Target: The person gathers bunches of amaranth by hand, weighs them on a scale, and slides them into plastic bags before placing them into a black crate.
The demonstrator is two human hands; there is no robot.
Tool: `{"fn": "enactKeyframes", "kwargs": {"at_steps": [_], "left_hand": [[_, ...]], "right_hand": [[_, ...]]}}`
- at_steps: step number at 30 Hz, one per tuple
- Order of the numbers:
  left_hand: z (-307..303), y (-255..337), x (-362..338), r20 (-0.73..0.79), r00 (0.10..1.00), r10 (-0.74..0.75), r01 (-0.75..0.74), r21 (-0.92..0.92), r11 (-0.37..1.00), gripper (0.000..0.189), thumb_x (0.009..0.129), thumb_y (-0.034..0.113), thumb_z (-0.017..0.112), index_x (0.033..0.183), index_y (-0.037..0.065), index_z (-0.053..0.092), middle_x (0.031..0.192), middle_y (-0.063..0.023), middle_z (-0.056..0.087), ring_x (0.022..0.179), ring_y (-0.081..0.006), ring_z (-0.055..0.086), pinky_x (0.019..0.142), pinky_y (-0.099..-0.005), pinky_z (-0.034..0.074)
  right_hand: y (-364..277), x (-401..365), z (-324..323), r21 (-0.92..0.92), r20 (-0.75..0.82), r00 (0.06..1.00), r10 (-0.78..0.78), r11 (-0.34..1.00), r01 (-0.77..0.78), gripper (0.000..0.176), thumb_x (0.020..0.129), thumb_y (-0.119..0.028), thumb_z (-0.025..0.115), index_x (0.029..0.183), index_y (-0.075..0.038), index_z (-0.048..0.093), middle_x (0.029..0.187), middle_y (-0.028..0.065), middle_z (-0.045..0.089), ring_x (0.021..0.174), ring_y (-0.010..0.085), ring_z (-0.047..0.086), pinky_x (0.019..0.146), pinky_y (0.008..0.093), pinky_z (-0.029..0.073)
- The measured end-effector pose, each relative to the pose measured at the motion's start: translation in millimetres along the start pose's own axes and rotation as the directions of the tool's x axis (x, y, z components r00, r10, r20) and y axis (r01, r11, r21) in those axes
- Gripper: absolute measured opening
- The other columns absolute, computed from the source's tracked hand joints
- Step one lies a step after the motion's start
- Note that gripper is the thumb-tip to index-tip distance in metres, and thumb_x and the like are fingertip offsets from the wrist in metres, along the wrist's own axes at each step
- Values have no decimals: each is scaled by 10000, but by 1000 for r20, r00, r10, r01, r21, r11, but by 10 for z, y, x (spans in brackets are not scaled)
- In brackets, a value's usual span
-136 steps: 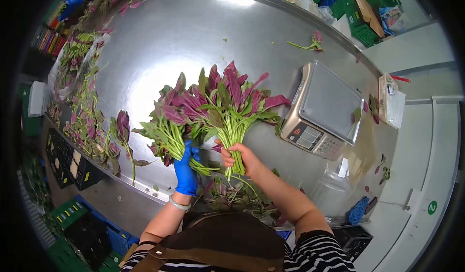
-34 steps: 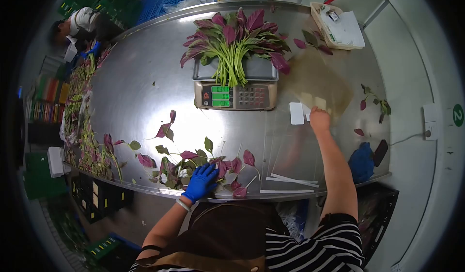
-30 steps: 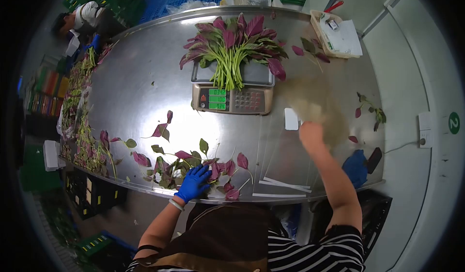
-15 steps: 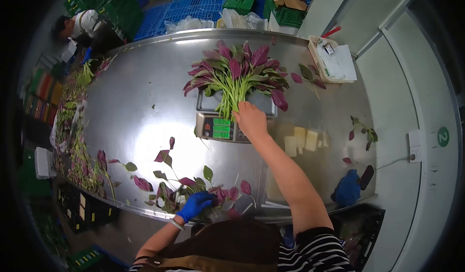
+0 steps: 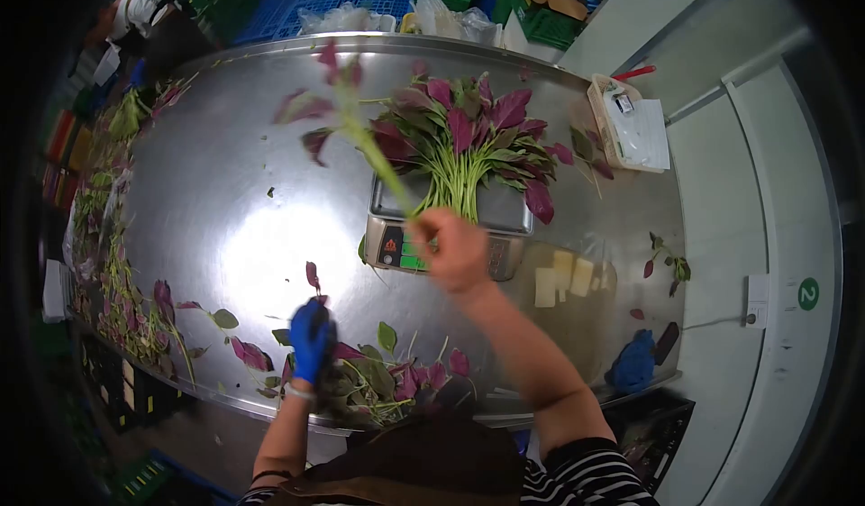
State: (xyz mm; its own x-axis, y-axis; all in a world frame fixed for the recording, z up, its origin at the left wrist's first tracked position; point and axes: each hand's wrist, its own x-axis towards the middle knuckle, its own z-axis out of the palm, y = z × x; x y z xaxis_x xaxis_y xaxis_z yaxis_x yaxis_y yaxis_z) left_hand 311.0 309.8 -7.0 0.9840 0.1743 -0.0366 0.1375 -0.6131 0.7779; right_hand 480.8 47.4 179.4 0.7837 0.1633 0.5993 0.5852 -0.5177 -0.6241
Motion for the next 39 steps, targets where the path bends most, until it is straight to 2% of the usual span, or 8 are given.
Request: {"fn": "enactKeyframes", "kwargs": {"at_steps": [7,13,15,17,19,25,30,39], "left_hand": [[306,874,-679,305,811,499,-526,4,851,335,765,141,673,1091,82,624,1099,-123,629,927,-317,595,807,-413,471],[15,1050,139,277,778,564,-571,-62,819,308,797,119,653,1103,79,653,1132,-104,642,879,-232,656,700,-292,518],[-71,1116,540,565,795,219,49,-420,906,260,840,146,649,1089,74,676,1069,-99,674,853,-185,669,701,-273,521],[-351,1414,1026,977,180,112,359,-171,917,296,855,159,656,1141,81,656,1034,-69,692,800,-102,642,765,-276,515],[-355,1551,1172,906,112,407,280,-422,862,318,880,184,624,1181,79,632,1013,-58,695,764,-100,633,757,-267,509],[361,1594,2175,416,905,85,233,-655,719,388,966,316,490,1142,-11,605,1016,-87,662,843,-142,625,796,-274,481],[1360,1673,2773,290,918,-269,394,-606,691,361,913,449,544,978,105,631,888,-26,636,711,-101,542,649,-237,430],[1695,3243,1598,73,995,63,10,-727,686,307,986,237,475,1149,-17,530,972,-56,586,843,-130,517,748,-273,445]], "right_hand": [[-198,-704,934,1,687,724,-61,997,83,299,823,-305,648,994,-67,587,920,103,615,876,239,603,751,357,491],[346,-512,188,-125,413,826,384,922,-367,362,831,-270,649,1118,-63,573,1034,137,615,950,270,591,836,358,469],[696,-375,-144,-3,236,708,665,729,-684,337,877,-268,617,1120,-38,568,997,118,638,882,206,615,815,319,471],[1169,-322,-421,102,138,681,719,673,-732,316,912,-273,570,1106,-23,573,975,81,646,866,168,607,792,285,467],[1418,-224,-588,179,152,619,770,595,-784,339,936,-296,535,1114,-9,567,985,76,644,879,151,595,794,272,464],[1633,-47,-333,251,279,385,880,320,-913,475,940,-392,513,1182,16,525,1048,84,623,938,179,582,852,301,458],[1886,15,766,256,82,510,856,477,-841,535,881,-316,583,1262,10,396,1107,248,604,1047,353,586,899,415,440],[988,-245,-647,319,-179,841,510,839,-441,304,892,-102,501,1167,11,438,1126,269,531,1020,462,508,823,474,436]]}}
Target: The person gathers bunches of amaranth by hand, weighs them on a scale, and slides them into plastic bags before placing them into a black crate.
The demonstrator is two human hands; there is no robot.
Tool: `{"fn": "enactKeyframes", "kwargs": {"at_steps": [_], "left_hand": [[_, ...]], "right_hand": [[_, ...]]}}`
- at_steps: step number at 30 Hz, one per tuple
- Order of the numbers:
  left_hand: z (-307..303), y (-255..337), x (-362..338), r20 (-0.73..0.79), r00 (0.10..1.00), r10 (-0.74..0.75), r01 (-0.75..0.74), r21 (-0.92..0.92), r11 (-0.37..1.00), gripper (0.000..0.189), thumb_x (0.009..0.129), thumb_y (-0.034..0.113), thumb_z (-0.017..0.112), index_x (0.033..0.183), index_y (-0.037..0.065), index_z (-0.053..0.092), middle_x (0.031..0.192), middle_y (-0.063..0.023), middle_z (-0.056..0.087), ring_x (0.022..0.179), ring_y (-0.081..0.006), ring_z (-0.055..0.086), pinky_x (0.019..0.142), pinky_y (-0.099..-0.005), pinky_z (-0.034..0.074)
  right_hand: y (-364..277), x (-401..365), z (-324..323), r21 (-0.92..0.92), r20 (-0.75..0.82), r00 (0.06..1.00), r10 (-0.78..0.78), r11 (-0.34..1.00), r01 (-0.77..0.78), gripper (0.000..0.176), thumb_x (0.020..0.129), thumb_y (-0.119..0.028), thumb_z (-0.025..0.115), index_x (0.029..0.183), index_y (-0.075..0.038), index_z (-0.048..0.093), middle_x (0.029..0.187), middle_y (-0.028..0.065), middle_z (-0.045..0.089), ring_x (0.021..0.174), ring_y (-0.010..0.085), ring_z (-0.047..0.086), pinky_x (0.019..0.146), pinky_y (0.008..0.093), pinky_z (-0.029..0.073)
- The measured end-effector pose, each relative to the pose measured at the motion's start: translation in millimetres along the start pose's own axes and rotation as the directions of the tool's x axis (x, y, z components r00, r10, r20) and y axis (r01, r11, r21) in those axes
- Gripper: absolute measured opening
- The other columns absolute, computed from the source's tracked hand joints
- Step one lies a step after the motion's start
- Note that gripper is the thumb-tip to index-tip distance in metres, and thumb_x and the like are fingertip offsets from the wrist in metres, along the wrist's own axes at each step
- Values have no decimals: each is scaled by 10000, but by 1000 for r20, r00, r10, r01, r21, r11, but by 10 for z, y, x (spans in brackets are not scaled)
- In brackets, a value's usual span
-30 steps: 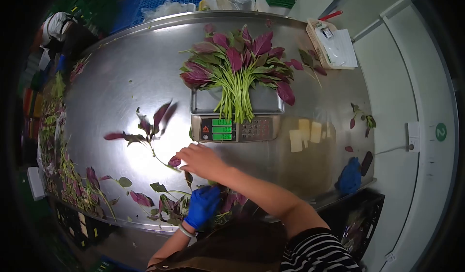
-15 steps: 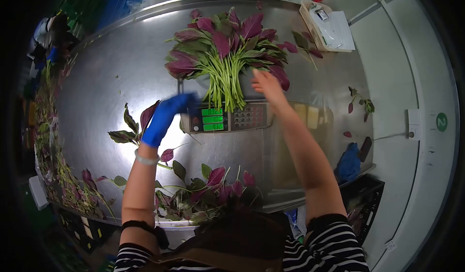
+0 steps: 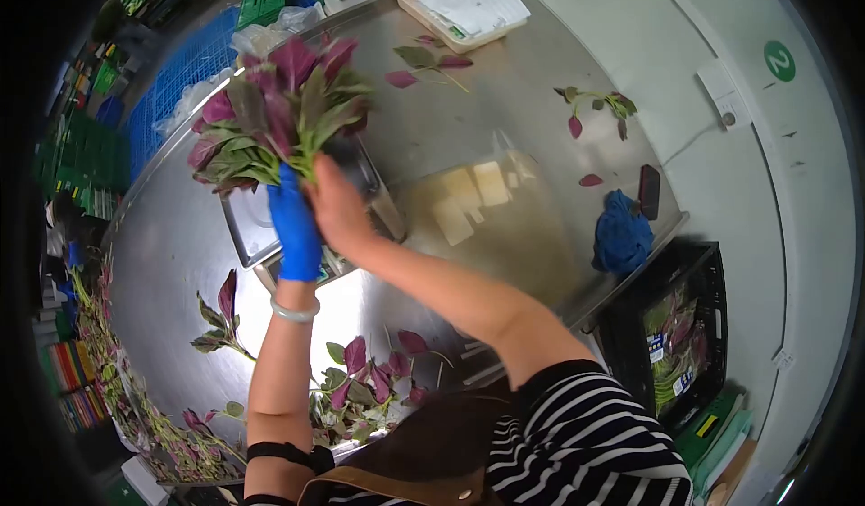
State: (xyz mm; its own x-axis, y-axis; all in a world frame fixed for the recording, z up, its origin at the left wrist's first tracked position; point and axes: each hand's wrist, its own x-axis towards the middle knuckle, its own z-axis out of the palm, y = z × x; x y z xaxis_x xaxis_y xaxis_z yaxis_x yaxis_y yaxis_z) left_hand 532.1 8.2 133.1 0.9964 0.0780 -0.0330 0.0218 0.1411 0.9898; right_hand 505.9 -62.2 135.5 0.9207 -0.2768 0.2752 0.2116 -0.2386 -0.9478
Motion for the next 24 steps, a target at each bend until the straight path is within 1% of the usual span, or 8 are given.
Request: {"fn": "enactKeyframes", "kwargs": {"at_steps": [4,6,7,10,14,19,22,24], "left_hand": [[853,-4,-952,77,993,95,-103,109,989,299,985,216,475,1125,-47,508,996,-65,560,854,-127,474,763,-277,420],[1223,-163,-1454,101,994,41,-41,-4,999,229,980,189,482,1026,-32,521,912,-79,556,810,-146,464,728,-298,416],[1337,-485,-1680,110,979,174,-184,88,979,216,977,179,484,1004,-32,523,903,-87,554,794,-152,459,719,-298,418],[1501,-1428,-2214,167,963,-213,173,226,959,314,968,214,501,1145,-45,482,988,-155,573,867,-188,511,779,-312,430],[1386,-2317,-2609,206,906,-369,219,519,826,416,967,218,501,1295,-20,408,1161,-160,575,1002,-191,540,866,-292,429],[1292,-2113,-2618,220,777,-590,581,111,806,452,915,146,563,1330,31,425,1203,-74,568,1063,-160,535,902,-299,424],[991,-1496,-2728,114,760,-640,634,90,768,456,892,119,583,1323,48,450,1161,-43,577,1009,-121,540,882,-280,420],[544,-1730,-2831,-42,840,-541,542,106,834,371,887,105,581,1236,5,505,1088,-80,598,963,-152,560,855,-263,445]], "right_hand": [[-56,-461,-1106,-70,-196,968,-154,987,143,230,889,-65,502,1106,12,503,943,224,553,882,391,550,788,412,437],[126,-842,-1636,-106,-154,988,8,994,-24,184,886,-72,513,1047,15,529,895,192,554,821,341,534,778,373,430],[343,-1078,-1857,-127,-153,983,102,984,-122,167,886,-81,521,1019,18,532,890,186,554,815,318,531,776,368,428],[1053,-1719,-2368,-93,-44,910,412,906,-414,222,892,-101,524,1079,18,539,960,164,595,893,252,554,827,350,425],[1751,-2329,-2571,-21,32,854,519,855,-518,315,915,-120,497,1207,-3,515,1128,142,612,1016,191,541,905,313,398],[1694,-2317,-2815,-83,201,737,645,761,-644,388,887,-165,556,1236,-5,503,1139,149,608,1046,216,569,918,321,416],[1541,-2370,-3225,-32,163,681,714,693,-720,385,866,-178,598,1200,0,527,1090,150,606,997,219,585,887,323,430],[1675,-2436,-3670,-246,107,665,739,668,-702,379,876,-181,604,1214,-28,528,1052,74,600,1001,171,558,884,295,423]]}}
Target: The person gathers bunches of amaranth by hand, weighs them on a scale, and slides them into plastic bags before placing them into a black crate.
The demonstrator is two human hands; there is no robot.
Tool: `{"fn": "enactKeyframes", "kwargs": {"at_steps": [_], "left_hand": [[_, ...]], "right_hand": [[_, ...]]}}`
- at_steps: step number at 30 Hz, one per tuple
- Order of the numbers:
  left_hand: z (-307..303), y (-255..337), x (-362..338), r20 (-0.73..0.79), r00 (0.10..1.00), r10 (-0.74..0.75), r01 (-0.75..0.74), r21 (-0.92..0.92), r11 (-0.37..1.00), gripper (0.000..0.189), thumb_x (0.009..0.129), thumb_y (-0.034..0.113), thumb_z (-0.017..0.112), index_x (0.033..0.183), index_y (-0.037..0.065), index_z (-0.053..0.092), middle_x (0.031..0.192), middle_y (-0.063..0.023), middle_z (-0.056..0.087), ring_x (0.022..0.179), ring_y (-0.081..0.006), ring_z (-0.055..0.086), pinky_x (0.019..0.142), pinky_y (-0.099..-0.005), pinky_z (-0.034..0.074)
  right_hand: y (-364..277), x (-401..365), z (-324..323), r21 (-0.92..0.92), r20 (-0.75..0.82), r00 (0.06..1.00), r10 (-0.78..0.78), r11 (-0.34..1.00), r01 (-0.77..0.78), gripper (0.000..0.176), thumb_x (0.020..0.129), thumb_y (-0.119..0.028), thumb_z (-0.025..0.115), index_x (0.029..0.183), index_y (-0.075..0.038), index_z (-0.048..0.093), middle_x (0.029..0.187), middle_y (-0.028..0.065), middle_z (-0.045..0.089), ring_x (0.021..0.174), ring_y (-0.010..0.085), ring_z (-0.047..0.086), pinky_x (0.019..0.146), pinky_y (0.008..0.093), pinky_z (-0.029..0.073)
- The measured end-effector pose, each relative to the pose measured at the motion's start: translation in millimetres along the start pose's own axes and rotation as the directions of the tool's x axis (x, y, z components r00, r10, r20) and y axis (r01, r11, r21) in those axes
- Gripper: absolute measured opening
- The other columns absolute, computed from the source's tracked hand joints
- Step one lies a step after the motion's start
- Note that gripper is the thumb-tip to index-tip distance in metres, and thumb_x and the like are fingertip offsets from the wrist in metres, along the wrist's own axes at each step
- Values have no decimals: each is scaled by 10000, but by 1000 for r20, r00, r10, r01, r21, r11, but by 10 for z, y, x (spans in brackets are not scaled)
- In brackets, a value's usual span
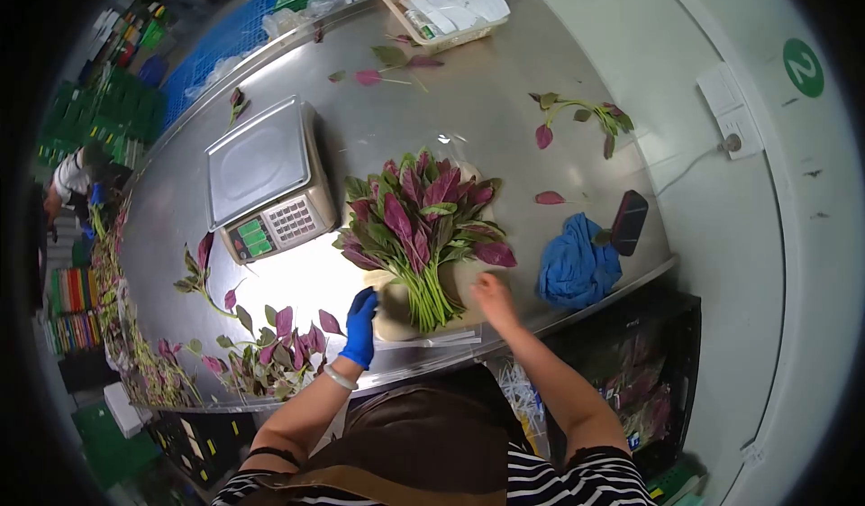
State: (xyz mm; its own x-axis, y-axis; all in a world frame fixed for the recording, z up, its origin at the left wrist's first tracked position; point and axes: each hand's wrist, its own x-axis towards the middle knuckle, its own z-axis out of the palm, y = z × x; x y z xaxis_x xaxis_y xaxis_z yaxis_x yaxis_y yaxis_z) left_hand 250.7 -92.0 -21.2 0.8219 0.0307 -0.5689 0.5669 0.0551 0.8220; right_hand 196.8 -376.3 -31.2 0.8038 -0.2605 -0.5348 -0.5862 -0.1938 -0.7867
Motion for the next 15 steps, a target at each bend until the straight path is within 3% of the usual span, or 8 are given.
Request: {"fn": "enactKeyframes", "kwargs": {"at_steps": [2,3,6,10,12,15], "left_hand": [[-269,-252,69,-169,972,167,-154,87,984,346,884,70,576,1221,17,524,1046,-65,599,933,-143,558,820,-261,457],[-331,-310,88,-165,978,125,-124,17,992,356,869,41,579,1222,40,529,1026,-59,594,884,-129,555,778,-254,467],[-293,-454,236,-182,950,253,-224,163,961,377,846,29,598,1217,56,532,1028,-62,588,843,-108,552,738,-238,467],[-215,-279,290,-189,964,189,-157,175,972,357,860,37,579,1213,63,532,967,-35,598,783,-103,562,674,-222,469],[-173,-96,258,-207,976,71,-54,88,995,359,832,36,601,1185,66,544,918,-36,590,723,-106,553,612,-229,462],[-72,45,193,-214,926,311,-263,226,938,374,778,18,613,1142,72,548,903,-37,588,694,-113,534,588,-237,452]], "right_hand": [[148,69,-239,3,-50,999,3,1000,-3,399,866,-168,605,1229,-29,512,1089,78,588,1029,187,549,900,304,415],[198,125,-294,5,-81,997,4,1000,-3,410,861,-161,605,1236,-29,504,1107,80,582,1042,195,545,908,308,411],[41,279,-270,-198,-171,925,-341,931,307,462,804,-112,622,1236,-21,485,1109,126,571,1059,245,537,911,335,416],[-43,359,-367,-50,-224,963,-151,988,144,392,813,-76,581,1190,-21,488,1097,116,564,1057,244,530,914,339,413],[-81,323,-441,48,-188,978,-91,994,102,306,840,-52,532,1144,-33,498,1061,114,577,999,232,559,883,317,429],[-105,352,-649,542,12,995,96,836,-87,214,825,22,475,1032,-28,496,937,102,579,808,183,585,760,285,476]]}}
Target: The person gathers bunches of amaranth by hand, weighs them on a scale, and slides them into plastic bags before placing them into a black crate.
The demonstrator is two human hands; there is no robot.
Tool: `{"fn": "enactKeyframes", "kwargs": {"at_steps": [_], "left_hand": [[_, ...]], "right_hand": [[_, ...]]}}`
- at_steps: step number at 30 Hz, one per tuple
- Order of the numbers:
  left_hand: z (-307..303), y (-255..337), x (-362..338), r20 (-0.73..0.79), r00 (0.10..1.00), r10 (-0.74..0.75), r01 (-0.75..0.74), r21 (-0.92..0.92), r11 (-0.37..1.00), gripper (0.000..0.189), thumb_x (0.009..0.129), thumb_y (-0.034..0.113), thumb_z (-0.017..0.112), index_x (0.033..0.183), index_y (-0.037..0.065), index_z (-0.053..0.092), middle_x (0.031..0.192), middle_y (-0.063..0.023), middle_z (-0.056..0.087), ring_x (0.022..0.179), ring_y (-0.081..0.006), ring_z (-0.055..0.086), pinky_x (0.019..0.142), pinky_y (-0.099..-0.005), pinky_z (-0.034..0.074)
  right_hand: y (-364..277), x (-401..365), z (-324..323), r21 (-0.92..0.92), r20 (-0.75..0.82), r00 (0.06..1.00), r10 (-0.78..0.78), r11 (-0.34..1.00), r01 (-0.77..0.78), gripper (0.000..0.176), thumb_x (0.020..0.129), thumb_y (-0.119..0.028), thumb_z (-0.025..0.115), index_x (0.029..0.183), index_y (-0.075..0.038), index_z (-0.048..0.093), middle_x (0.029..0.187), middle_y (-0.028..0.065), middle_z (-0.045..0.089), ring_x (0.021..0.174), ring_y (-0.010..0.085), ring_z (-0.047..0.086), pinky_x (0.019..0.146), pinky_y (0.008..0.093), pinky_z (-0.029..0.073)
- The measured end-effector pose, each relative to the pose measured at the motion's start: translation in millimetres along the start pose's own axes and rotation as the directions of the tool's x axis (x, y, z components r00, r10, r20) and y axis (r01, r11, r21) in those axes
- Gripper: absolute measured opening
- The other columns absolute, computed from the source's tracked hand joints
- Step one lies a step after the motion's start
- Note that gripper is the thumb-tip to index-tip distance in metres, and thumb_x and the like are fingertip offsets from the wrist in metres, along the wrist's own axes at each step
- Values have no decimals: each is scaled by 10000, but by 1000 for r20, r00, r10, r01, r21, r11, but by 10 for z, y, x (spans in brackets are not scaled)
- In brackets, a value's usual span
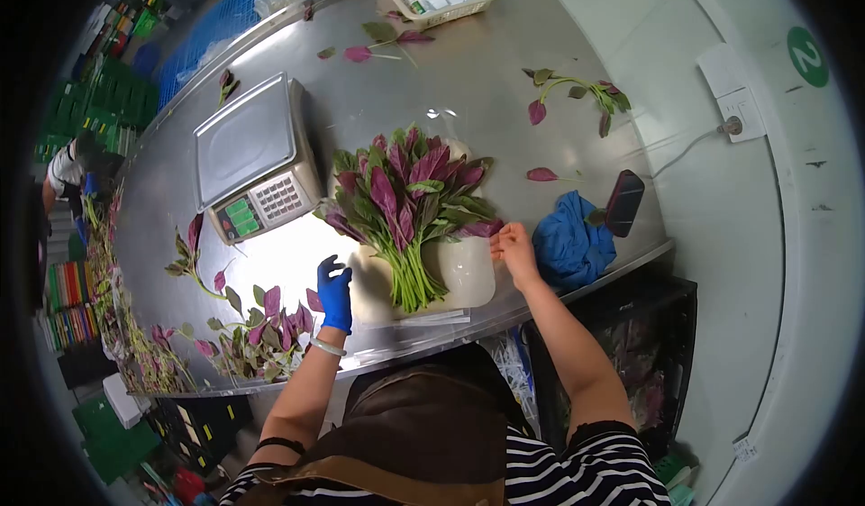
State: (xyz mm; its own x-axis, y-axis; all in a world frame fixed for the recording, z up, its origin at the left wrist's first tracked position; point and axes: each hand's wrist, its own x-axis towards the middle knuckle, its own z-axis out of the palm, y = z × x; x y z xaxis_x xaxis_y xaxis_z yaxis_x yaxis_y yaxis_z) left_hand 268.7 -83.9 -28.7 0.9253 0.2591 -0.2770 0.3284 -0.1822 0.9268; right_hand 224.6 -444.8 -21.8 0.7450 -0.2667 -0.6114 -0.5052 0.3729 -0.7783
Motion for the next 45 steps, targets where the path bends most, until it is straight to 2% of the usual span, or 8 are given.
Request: {"fn": "enactKeyframes", "kwargs": {"at_steps": [6,11,17,25,30,34,38,45], "left_hand": [[-63,99,113,328,904,-273,276,41,960,193,808,79,594,998,69,622,782,-3,614,608,-85,535,505,-221,417],[-22,109,188,505,826,-250,242,83,967,262,854,120,569,1091,20,620,773,-43,633,568,-103,556,517,-253,446],[29,734,106,517,776,361,-620,519,589,378,812,102,543,1175,5,579,822,-202,657,624,-317,632,564,-397,496],[-382,754,1,847,460,266,-872,487,-44,399,818,128,505,1201,18,524,754,-76,588,631,-203,616,500,-332,474],[-526,922,-364,773,541,331,-839,465,284,587,798,231,598,1315,11,429,1190,-206,539,1053,-351,538,886,-454,431],[-494,348,-458,754,626,199,-780,605,160,830,774,264,634,1451,50,204,1488,-202,223,1324,-427,290,1065,-532,253],[-494,170,-458,742,594,309,-801,580,147,771,788,239,614,1446,85,244,1476,-194,257,1304,-436,312,1052,-538,266],[-498,147,-507,749,549,371,-828,547,123,652,794,200,577,1399,97,357,1439,-167,335,1290,-389,346,1048,-516,279]], "right_hand": [[-4,222,-16,-441,348,868,-353,756,484,246,776,109,462,963,-21,555,952,89,564,860,196,571,761,291,462],[-642,359,195,-672,675,545,-497,-111,732,185,717,-14,599,895,-56,622,965,79,555,938,250,531,778,358,450],[-1238,-419,1369,-58,982,-65,-176,-614,787,68,632,-153,592,627,-92,621,852,18,541,899,200,502,784,331,416],[21,-783,1957,-411,908,365,-203,-276,869,75,717,-176,627,740,-105,626,804,54,596,835,246,601,707,365,474],[363,-844,1844,-572,761,541,-357,23,820,143,776,-218,635,797,-99,559,803,67,598,768,274,608,618,397,480],[411,-1044,1787,-610,770,570,-286,-69,790,173,783,-243,620,851,-91,571,822,70,593,771,268,600,641,381,477],[5,-1456,1831,-374,920,241,-309,-508,776,455,751,-284,665,1141,-73,562,1073,127,564,1056,298,534,904,385,440],[-162,-643,2160,-411,829,530,176,-450,793,912,583,-345,816,1348,-84,392,1174,152,532,1128,313,494,1001,440,358]]}}
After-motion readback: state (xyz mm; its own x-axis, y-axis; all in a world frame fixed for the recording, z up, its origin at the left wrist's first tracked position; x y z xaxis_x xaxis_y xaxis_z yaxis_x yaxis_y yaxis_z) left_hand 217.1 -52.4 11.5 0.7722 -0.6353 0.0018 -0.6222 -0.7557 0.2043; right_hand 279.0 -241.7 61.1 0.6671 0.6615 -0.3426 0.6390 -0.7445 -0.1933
